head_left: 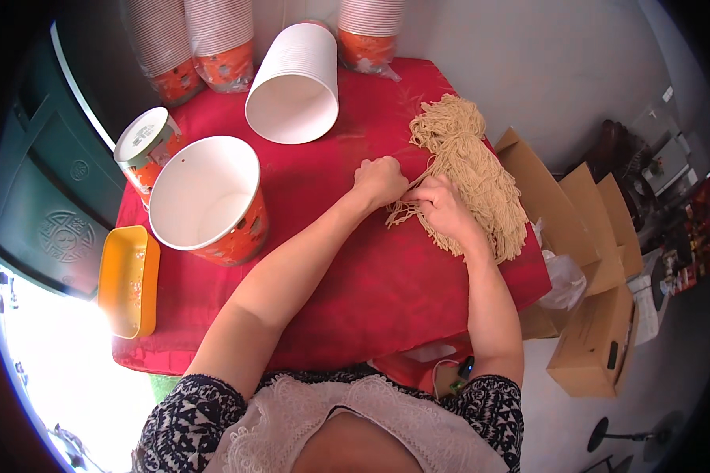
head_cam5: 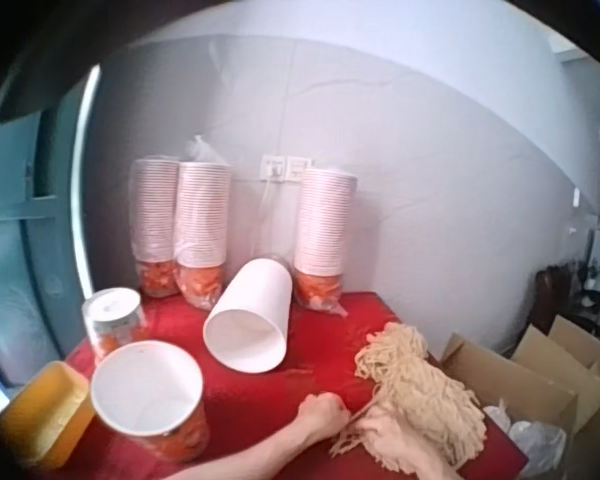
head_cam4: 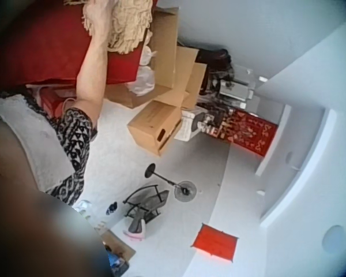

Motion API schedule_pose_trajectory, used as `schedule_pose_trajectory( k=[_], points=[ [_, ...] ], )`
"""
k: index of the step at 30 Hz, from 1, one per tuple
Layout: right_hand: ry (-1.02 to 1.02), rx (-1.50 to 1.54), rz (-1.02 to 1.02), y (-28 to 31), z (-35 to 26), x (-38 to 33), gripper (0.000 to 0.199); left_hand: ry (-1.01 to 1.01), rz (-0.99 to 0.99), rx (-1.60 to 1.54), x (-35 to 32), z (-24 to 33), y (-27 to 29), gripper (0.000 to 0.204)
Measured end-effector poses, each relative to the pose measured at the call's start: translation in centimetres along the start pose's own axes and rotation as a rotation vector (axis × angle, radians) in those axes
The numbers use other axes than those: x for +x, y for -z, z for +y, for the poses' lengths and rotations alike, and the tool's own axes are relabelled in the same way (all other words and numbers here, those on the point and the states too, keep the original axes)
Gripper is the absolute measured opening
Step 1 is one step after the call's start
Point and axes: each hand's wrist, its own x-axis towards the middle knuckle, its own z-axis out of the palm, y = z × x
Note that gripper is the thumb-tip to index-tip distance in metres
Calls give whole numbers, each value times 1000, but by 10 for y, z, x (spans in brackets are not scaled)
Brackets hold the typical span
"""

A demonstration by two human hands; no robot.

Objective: Tying string handles to paper buckets in a packaging environment.

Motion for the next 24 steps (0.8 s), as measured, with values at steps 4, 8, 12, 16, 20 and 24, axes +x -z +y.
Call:
schedule_pose_trajectory(
  k=[4, 8, 12, 16, 20, 24],
  points=[
    [20, 1, -34, 2, 3, -1, 32, -49, 94, 230, 0, 7, -11, 22],
    [68, 20, 9, 1, 8, -4, 29, -117, 128, 270, 1, 6, -14, 21],
    [99, 77, 3, 4, 0, -1, 28, 54, -44, -278, 21, -18, 1, 18],
    [88, 102, -39, 12, 2, -5, 27, -30, 52, -727, 18, -19, 14, 17],
    [106, 122, -15, 9, 5, -6, 26, 32, -213, -503, 11, -11, 29, 24],
    [81, 77, -35, 7, 0, -3, 27, 12, -287, -354, 11, -8, 17, 26]
  ],
)
